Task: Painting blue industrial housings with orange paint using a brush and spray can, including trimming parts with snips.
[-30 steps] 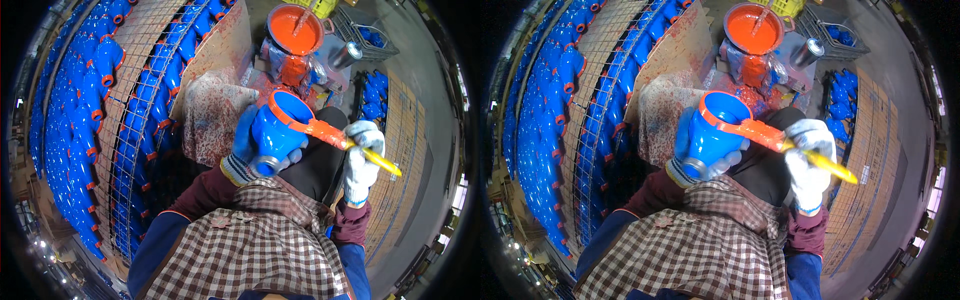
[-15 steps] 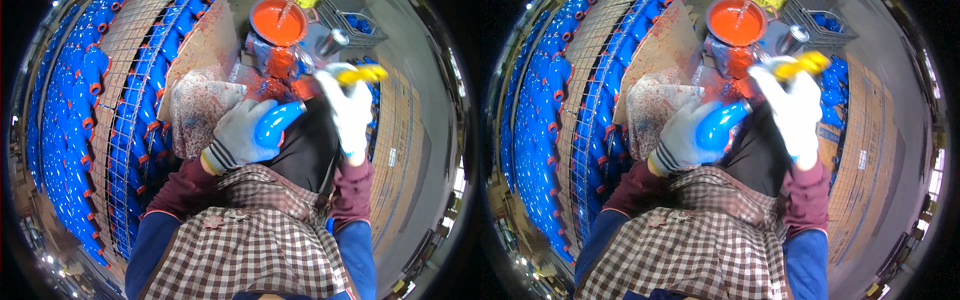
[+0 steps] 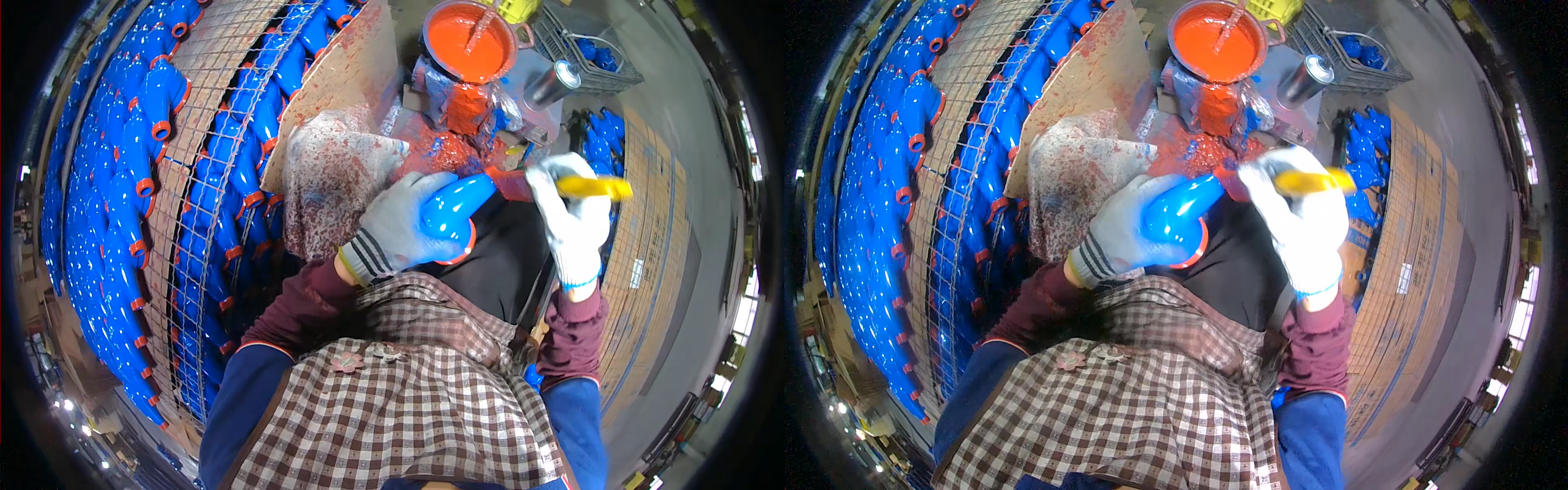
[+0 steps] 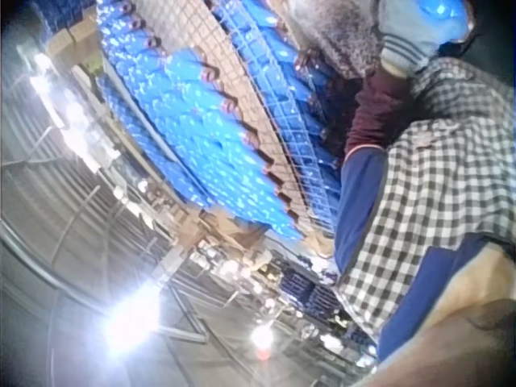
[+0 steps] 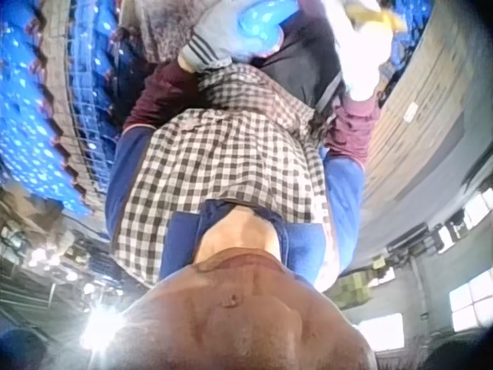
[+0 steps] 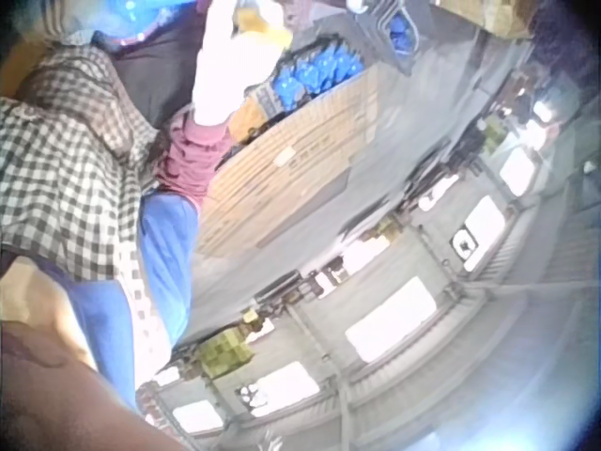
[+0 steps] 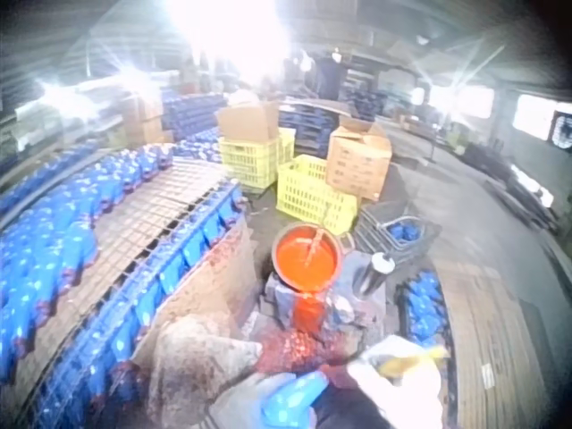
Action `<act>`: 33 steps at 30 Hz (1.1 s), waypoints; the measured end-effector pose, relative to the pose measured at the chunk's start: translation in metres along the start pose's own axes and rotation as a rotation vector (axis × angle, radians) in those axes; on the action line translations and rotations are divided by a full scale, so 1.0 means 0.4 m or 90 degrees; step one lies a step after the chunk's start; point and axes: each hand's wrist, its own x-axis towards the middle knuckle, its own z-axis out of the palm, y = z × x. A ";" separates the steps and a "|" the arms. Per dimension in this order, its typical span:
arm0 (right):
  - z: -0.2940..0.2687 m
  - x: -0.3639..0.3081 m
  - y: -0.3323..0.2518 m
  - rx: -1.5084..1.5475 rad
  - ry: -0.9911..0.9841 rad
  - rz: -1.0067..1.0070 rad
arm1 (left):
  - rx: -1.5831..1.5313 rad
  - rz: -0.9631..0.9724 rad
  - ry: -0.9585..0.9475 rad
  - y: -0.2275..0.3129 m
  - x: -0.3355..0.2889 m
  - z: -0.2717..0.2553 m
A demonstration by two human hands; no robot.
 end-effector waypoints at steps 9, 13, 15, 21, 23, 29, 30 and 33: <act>0.122 -0.122 0.062 0.792 0.278 0.336 | -0.849 -0.189 -0.047 -0.076 -0.059 0.071; 0.156 -0.159 0.009 0.989 0.177 0.418 | -1.111 -0.122 -0.118 -0.044 -0.076 0.142; 0.145 -0.171 -0.019 0.803 0.145 0.410 | -1.171 0.057 -0.262 -0.015 -0.079 0.149; 0.083 -0.108 0.028 0.665 0.217 0.477 | -1.133 -0.112 -0.280 0.056 -0.014 0.101; 0.052 -0.062 0.064 0.745 0.293 0.347 | -1.153 -0.117 -0.333 0.056 0.023 0.077; -0.068 0.006 0.063 0.214 0.186 0.260 | -0.290 0.057 -0.125 0.054 0.043 0.043; -0.075 0.016 0.064 0.151 0.100 0.199 | -0.093 0.125 -0.075 0.061 0.038 0.047; -0.046 0.038 0.078 -0.266 -0.021 -0.169 | 0.257 0.257 -0.050 0.086 0.033 0.053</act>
